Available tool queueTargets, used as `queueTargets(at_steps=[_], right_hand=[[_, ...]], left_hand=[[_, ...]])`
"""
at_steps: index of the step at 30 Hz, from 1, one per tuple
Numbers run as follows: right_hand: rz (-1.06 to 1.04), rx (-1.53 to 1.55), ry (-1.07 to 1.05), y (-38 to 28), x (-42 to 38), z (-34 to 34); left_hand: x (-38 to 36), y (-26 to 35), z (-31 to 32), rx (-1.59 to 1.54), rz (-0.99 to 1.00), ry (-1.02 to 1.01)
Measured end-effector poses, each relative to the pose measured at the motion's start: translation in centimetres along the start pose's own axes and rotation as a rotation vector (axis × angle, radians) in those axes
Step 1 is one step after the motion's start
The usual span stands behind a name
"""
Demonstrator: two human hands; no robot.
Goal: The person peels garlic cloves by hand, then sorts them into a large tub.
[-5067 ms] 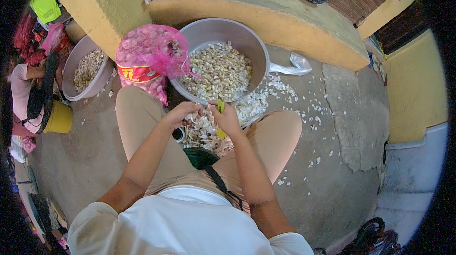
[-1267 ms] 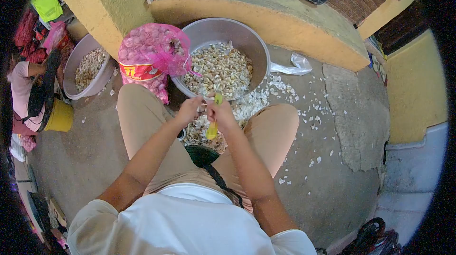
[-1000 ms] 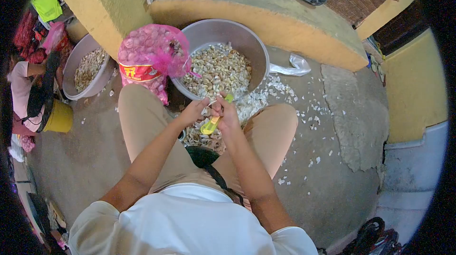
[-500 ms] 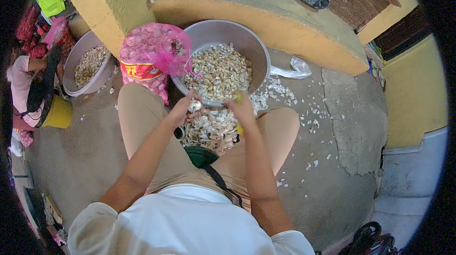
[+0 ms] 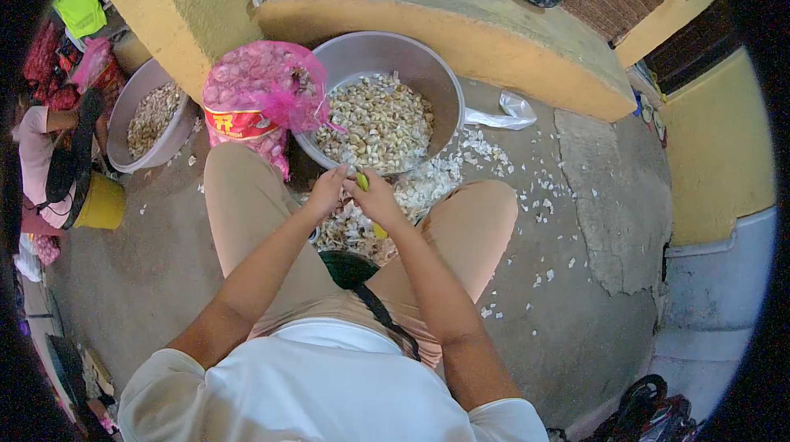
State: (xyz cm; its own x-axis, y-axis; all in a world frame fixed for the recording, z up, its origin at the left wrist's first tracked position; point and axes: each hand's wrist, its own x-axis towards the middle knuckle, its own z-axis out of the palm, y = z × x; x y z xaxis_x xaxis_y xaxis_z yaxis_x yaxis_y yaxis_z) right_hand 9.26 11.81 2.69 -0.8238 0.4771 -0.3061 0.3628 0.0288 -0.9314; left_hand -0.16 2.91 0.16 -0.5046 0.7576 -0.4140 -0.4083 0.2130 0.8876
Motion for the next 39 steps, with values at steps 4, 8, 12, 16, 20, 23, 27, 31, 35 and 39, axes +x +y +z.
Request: queueTargets(at_steps=[4,8,12,16,20,23,27,31,35,39], right_hand=[[0.004,-0.012,-0.055,-0.1,0.1,-0.2],[-0.141,-0.086,-0.030,0.8,0.6,0.4],[-0.213,-0.167,0.017,0.7,0.4,0.8],[-0.030,-0.012,-0.046,0.6,0.4,0.4],[0.018,0.108,-0.112,-0.1,0.0,0.2],[0.052,0.318,-0.159,0.0,-0.2,0.2],[0.143,0.521,-0.217,-1.1,-1.4,-0.5],[0.191,0.598,-0.237,-1.9,-1.4,-0.7],[0.166,0.622,-0.198,-1.6,-1.0,-0.9],[0.196,0.634,-0.171,-1.6,-0.8,-1.3]], left_hand=[[0.2,-0.3,-0.3,-0.042,-0.050,0.028],[0.3,-0.4,-0.8,-0.097,-0.164,0.031],[0.8,-1.2,-1.0,-0.077,-0.096,-0.010],[0.2,-0.1,-0.6,-0.017,-0.090,-0.047],[-0.6,1.4,-0.5,0.001,-0.125,-0.065],[-0.2,1.3,-1.2,-0.080,-0.207,-0.113],[-1.0,3.4,-1.2,-0.174,-0.350,-0.196],[-0.8,2.8,-2.3,-0.171,-0.202,-0.269],[-0.9,3.2,-2.2,-0.225,-0.186,-0.209],[-1.3,3.8,-1.9,0.066,-0.044,-0.229]])
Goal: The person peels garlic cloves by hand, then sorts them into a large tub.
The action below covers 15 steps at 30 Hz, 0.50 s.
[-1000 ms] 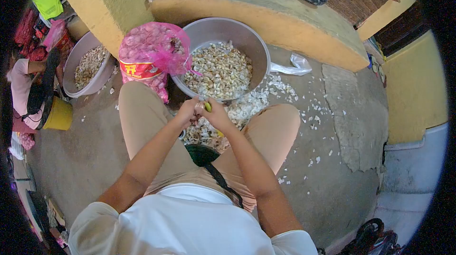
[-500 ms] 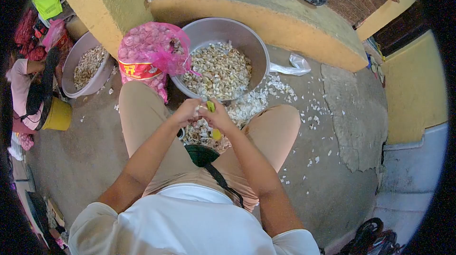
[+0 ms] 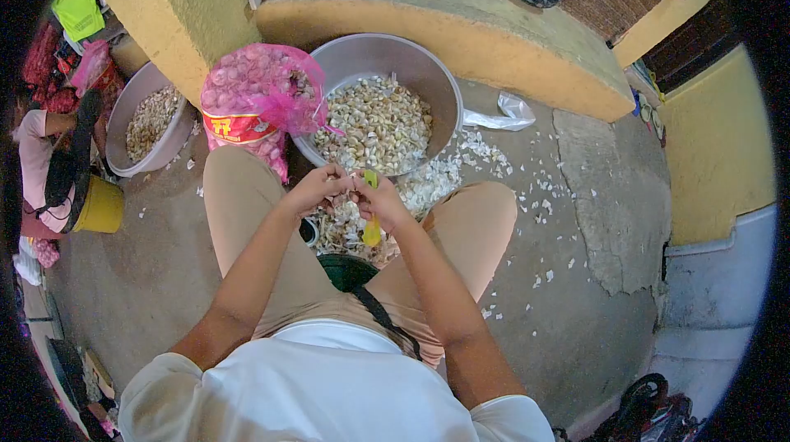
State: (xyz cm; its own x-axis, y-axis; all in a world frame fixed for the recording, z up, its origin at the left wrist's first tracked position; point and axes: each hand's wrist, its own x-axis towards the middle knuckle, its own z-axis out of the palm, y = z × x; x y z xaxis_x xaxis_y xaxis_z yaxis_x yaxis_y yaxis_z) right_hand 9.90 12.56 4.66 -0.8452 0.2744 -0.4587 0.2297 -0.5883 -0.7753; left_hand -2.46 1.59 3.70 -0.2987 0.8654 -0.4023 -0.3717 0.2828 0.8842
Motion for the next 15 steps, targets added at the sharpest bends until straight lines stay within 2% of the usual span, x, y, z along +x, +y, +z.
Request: queueTargets(at_steps=[1,7,10,13,14,15], right_hand=[[0.000,-0.005,0.002,0.0,0.0,0.1],[0.031,-0.149,-0.008,0.2,0.3,-0.4],[0.070,-0.266,0.029,-0.1,-0.1,0.0],[0.061,-0.208,-0.010,-0.3,-0.2,-0.1],[0.053,-0.144,-0.013,-0.3,-0.2,-0.2],[0.046,-0.081,-0.017,-0.4,-0.2,-0.4]], left_hand=[[-0.2,0.0,0.2,0.121,0.052,0.016],[0.1,-0.1,0.0,0.374,0.171,0.159],[0.7,-1.2,-0.5,0.555,0.384,0.388],[1.0,-0.3,-1.8,0.402,0.199,0.474],[1.1,-0.5,-2.2,0.404,0.149,0.423],[1.1,-0.8,-2.0,0.484,0.183,0.388]])
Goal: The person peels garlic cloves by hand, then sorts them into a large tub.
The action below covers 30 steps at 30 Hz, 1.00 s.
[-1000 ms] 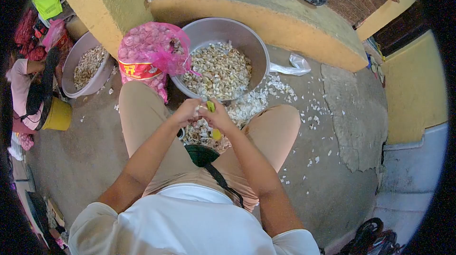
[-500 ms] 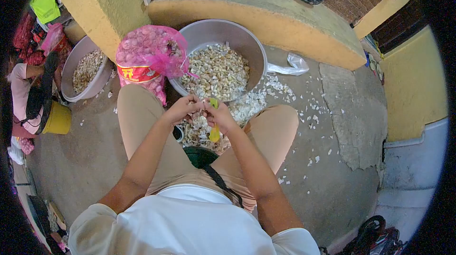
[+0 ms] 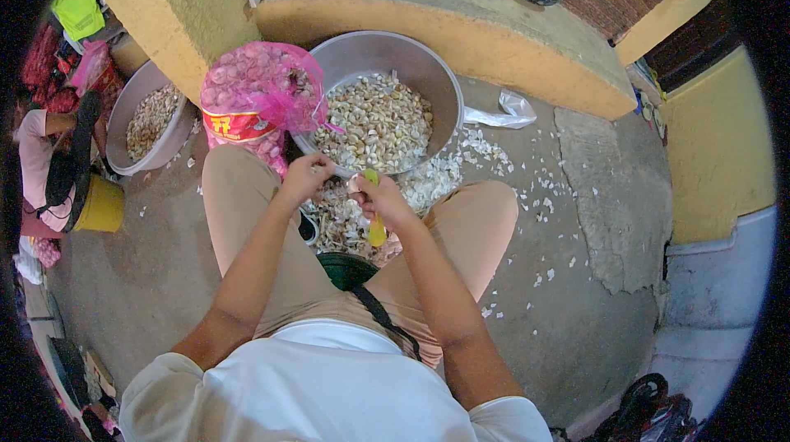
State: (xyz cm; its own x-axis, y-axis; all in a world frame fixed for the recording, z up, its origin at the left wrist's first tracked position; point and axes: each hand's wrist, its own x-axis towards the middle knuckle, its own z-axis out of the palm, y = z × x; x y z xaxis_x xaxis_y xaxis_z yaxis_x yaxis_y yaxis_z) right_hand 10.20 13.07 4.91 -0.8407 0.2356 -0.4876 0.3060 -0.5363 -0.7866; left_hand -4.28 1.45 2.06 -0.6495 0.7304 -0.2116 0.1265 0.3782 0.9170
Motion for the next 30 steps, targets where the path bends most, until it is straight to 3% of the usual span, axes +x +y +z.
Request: queueTargets(at_steps=[2,5,8,11,16,20,26,30], right_hand=[[-0.014,0.067,0.008,0.0,0.1,-0.1],[-0.022,0.071,0.053,0.0,0.2,-0.1],[-0.013,0.055,0.071,0.3,0.3,0.3],[-0.020,-0.001,0.048,0.4,0.3,0.3],[-0.093,-0.365,0.087,0.9,0.6,0.5],[-0.133,-0.425,0.080,1.2,0.9,0.2],[-0.091,-0.409,-0.009,-0.3,-0.4,0.7],[-0.038,-0.317,-0.098,-0.7,-0.9,0.2]], left_hand=[[-0.6,-0.3,0.8,0.138,0.113,-0.061],[-1.3,0.6,1.8,-0.056,0.006,-0.217],[-1.3,0.4,2.2,-0.018,0.030,-0.340],[-1.0,-0.3,2.5,-0.026,0.031,-0.341],[-1.0,-1.0,2.4,0.191,0.291,-0.252],[-0.7,-1.9,2.6,0.237,0.392,-0.240],[-1.3,0.5,1.0,-0.014,0.015,-0.531],[-1.9,1.7,0.6,-0.088,0.005,-0.619]])
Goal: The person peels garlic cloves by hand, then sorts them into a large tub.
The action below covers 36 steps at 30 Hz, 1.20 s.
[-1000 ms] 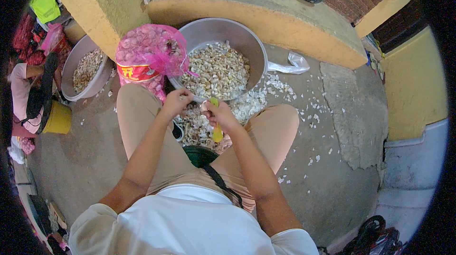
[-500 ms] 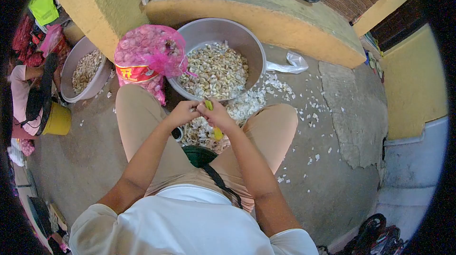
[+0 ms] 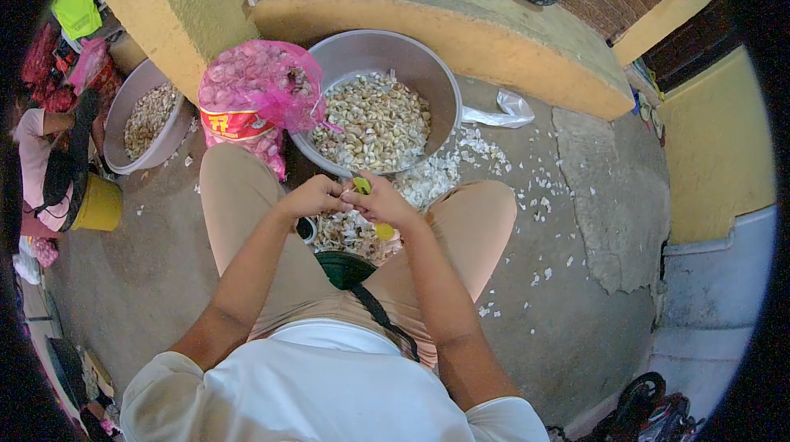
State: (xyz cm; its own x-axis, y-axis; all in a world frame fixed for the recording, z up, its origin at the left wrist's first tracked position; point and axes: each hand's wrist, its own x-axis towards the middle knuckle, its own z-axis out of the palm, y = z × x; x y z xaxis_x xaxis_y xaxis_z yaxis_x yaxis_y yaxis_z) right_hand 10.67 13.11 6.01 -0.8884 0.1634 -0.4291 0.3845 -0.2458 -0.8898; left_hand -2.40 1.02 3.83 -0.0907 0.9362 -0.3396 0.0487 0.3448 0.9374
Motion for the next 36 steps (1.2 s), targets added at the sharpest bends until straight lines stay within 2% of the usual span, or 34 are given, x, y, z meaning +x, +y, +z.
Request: queueTargets(at_steps=[4,7,8,10,11,16,19,22,25,28,31,34,36], right_hand=[[-0.003,-0.161,-0.087,-0.6,-0.4,-0.5],[-0.087,-0.418,-0.016,0.5,0.2,-1.1],[-0.180,-0.621,0.048,1.3,0.6,-1.7],[-0.368,-1.023,0.183,2.2,0.9,-2.4],[-0.342,-0.993,0.198,2.7,1.1,-2.6],[-0.188,-0.964,0.220,1.6,1.2,-2.1],[-0.222,-0.981,0.089,3.2,1.6,-3.0],[0.115,-0.959,-0.032,2.9,2.0,-3.3],[0.104,-0.411,0.366,1.4,2.6,-3.3],[-0.004,-0.403,0.551,1.2,3.2,-3.5],[-0.106,-0.398,0.315,0.8,2.3,-1.7],[-0.514,-0.618,0.151,2.5,2.8,-0.5],[-0.352,-0.653,0.103,3.2,3.1,-0.6]], left_hand=[[-0.1,-0.3,-0.3,0.037,-0.024,-0.144],[-0.2,-0.4,-0.9,0.064,-0.061,-0.269],[-0.2,-0.4,-1.1,0.061,-0.078,-0.309],[-0.8,0.2,-1.1,-0.108,-0.107,-0.184],[-1.0,0.5,-1.0,-0.190,-0.121,-0.124],[-0.5,-0.3,-1.3,-0.211,-0.149,-0.095],[-0.2,-0.7,-0.9,-0.130,-0.171,-0.054],[0.0,-0.9,-0.8,-0.060,-0.184,0.000],[0.2,-1.3,-0.5,-0.023,-0.179,0.045],[0.2,-1.0,-0.4,-0.077,-0.221,0.024],[0.3,-0.6,-0.2,-0.192,-0.246,0.012],[0.9,-1.0,0.5,-0.314,-0.248,0.009],[0.9,-1.2,0.9,-0.366,-0.263,-0.006]])
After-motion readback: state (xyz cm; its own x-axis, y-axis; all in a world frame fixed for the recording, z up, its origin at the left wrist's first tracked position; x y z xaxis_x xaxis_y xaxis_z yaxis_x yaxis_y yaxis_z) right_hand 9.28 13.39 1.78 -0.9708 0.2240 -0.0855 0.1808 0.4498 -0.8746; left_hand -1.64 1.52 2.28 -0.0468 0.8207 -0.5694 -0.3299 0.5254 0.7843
